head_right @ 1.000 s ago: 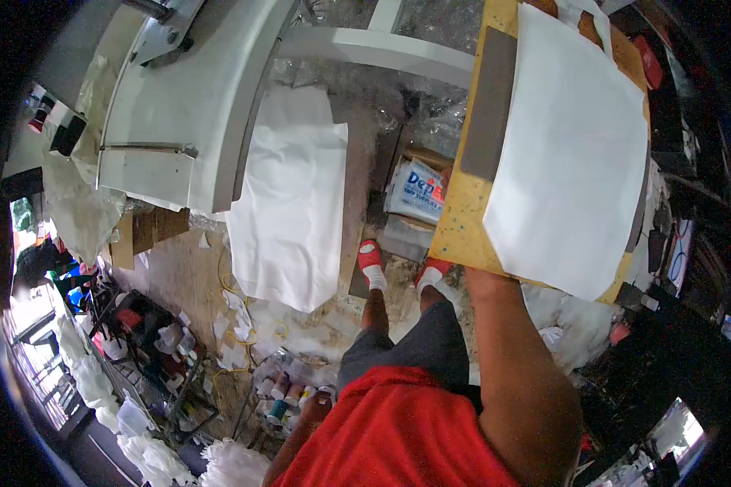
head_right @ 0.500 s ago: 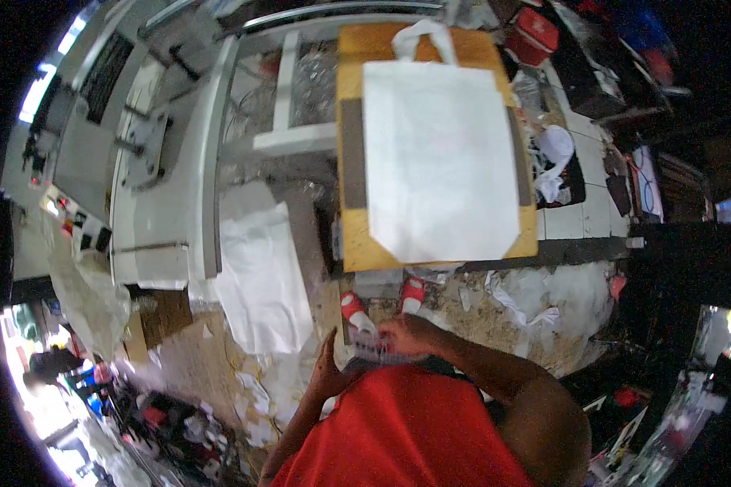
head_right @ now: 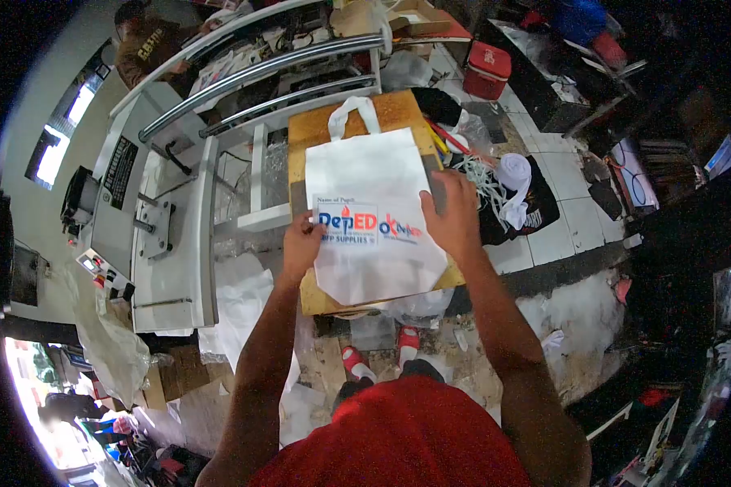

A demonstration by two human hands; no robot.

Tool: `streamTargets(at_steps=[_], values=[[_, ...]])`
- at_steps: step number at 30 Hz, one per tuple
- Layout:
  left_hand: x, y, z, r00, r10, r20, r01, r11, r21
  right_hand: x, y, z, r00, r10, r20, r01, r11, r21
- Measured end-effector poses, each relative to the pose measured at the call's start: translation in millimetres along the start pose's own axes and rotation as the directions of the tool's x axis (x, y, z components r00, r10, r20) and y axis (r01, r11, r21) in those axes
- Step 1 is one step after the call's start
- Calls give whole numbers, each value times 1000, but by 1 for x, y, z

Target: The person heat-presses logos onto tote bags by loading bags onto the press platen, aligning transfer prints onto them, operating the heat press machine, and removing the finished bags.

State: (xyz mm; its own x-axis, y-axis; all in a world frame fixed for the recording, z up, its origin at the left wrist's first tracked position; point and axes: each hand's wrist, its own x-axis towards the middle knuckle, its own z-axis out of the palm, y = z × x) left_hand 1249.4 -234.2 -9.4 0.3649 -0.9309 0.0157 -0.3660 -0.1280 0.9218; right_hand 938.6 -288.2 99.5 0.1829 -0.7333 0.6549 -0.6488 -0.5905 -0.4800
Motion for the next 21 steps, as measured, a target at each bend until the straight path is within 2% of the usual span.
streamTargets(at_steps=[1,3,5,6,7,8,9,10,11,13,14,16,21], values=[[9,5,5,998,-22,-51,28,993,112,-5,8,10,1000,-1,-10,1,1000,-4],[20,12,11,998,17,-59,-7,986,166,-18,22,36,999,8,-42,-9,999,-35],[25,17,17,991,35,-131,1,964,266,-35,21,55,983,148,110,-150,989,10],[22,29,20,991,-72,-114,97,967,237,-42,25,63,992,33,124,-29,999,-32],[19,30,26,992,-66,-108,91,967,239,-50,31,74,992,38,117,-34,999,-35],[16,27,32,956,174,-235,-61,905,421,-56,35,83,985,28,173,-17,997,-69],[8,23,36,857,416,-305,-165,781,602,-65,41,88,973,22,231,2,995,-101],[-3,33,34,891,392,-231,-200,794,574,-68,43,87,958,33,283,15,986,-166],[-9,28,37,890,393,-233,-201,795,573,-69,45,88,959,31,282,17,986,-167],[-22,11,42,890,453,-59,-328,724,606,-73,44,91,960,26,279,31,980,-196],[-28,6,43,877,478,-41,-367,723,586,-72,41,88,960,21,280,34,981,-190],[-30,2,46,872,484,-70,-358,729,584,-68,40,82,929,101,356,-52,988,-146],[-32,1,44,866,481,-140,-337,766,547,-68,39,87,930,116,350,-69,987,-143]])
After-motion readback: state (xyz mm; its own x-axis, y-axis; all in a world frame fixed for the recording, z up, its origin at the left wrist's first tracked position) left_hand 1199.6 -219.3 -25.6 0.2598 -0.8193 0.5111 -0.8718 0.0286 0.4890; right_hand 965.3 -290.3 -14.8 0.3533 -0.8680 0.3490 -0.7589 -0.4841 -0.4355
